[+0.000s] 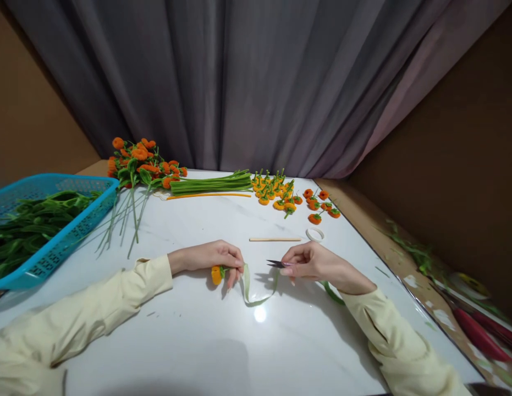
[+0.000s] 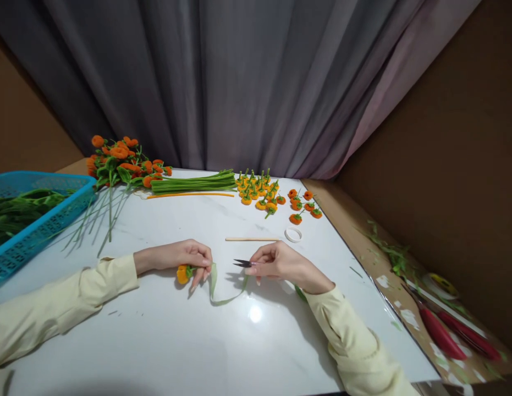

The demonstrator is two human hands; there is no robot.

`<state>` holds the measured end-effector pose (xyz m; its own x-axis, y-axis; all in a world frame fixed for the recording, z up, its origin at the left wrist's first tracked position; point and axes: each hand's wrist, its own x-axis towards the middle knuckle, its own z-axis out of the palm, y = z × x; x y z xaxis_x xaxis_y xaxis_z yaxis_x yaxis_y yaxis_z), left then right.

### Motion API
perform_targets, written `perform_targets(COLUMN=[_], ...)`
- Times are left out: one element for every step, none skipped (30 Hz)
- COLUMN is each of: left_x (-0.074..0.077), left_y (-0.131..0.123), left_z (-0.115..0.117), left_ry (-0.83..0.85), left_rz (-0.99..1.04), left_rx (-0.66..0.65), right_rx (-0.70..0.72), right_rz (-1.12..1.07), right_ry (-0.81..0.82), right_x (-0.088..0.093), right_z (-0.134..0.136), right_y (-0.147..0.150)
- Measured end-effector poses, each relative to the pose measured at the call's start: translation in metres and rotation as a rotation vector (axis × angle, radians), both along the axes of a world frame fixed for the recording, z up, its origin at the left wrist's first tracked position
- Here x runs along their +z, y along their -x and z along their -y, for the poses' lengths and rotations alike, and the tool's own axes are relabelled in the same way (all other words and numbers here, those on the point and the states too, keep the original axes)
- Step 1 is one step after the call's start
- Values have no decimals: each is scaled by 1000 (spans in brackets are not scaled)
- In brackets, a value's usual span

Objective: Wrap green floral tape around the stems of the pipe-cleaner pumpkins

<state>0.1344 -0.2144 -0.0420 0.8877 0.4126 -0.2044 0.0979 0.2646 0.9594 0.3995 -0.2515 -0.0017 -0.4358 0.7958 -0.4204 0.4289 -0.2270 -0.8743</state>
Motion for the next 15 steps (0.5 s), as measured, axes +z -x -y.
perform_targets(left_x=[0,-1,-2,-2,-3,-3,-3,-3,-3,-3,-3,-2,-2,-1,-1], left_y=[0,0,0,0,0,0,0,0,0,0,0,0,0,0,-1], left_z=[0,-1,-1,-1,-1,0,0,0,1,1,1,1,1,1,1], left_ry=[1,3,6,10,14,18,20,18,15,12,10,8,8,8,9], left_rz=[-2,-4,-5,-7,-7,-7,-8,-8,-9,-12,-14,-18,-22,-26,-32], left_rx=[-1,-3,-4,-5,-5,-4,-3,-1,-3,-5,-8,-11,-15,-18,-20], right_rx=[-11,-19,-25,-31,-37,-39,-36,-28,-16,-4,3,3,-6,-14,-21], right_rz=[-19,-37,-54,-71,-88,-102,-115,-128,-140,-155,-168,-179,-187,-188,-185], right_ry=[33,58,78,93,105,117,131,149,169,192,209,217,220,222,228], right_x=[-1,-2,-3,-4,-6,-8,-9,-11,-12,-13,-14,-15,-16,-17,-17], right_z=[1,1,1,1,1,1,0,1,1,1,1,1,0,0,-1], right_y=[1,2,3,5,6,8,10,11,12,13,13,13,13,13,13])
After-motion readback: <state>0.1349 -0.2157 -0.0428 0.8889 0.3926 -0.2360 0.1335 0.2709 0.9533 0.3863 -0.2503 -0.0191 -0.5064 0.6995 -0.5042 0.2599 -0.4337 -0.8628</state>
